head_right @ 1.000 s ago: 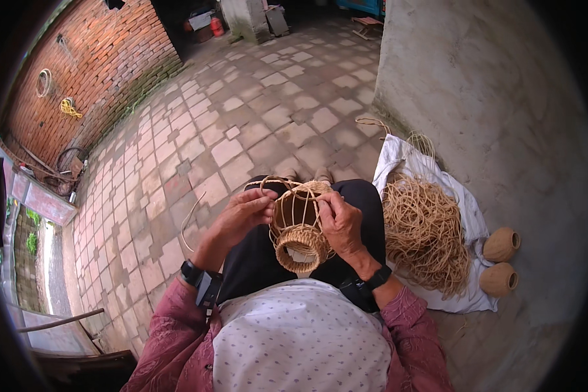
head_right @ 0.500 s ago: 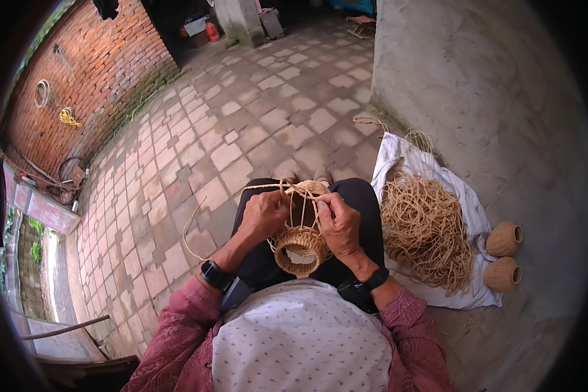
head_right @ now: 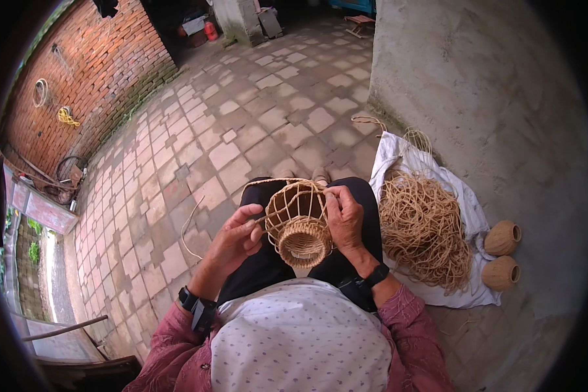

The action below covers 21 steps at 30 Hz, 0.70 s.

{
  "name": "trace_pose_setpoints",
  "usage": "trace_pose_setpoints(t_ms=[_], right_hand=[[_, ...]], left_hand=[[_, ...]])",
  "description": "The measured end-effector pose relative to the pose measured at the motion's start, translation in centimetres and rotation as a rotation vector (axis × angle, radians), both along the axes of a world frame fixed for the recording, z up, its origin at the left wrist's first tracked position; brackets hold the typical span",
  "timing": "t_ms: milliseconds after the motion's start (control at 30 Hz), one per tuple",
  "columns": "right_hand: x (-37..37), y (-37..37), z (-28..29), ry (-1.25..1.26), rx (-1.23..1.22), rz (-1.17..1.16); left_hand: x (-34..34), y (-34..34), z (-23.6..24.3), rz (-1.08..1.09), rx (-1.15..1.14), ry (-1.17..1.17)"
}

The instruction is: The recorder is weaving a small decorative basket or container using strips of wood or bamboo.

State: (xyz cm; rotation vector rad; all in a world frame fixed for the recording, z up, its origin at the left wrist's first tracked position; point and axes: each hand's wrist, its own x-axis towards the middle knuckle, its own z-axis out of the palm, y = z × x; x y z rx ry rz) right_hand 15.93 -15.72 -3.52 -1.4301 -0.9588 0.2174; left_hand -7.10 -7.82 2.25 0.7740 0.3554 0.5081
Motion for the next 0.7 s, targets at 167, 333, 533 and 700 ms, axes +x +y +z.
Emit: trace_pose_setpoints(t_ms=[167,333,533,700], right_hand=[[0.0,0.0,0.1,0.014,-0.039,0.01],[0.2,-0.3,-0.2,0.008,-0.037,0.012],[1.0,-0.2,-0.2,0.059,-0.003,0.018],[2.6,0.3,4.0,-0.311,-0.029,-0.072]], left_hand=[[-2.6,0.1,0.0,-0.054,0.134,0.275],[-5.2,2.4,0.3,-0.241,0.301,0.438],[-9.2,4.1,-2.1,0.262,-0.117,-0.011],[-11.9,3.4,-4.8,0.703,-0.343,0.521]])
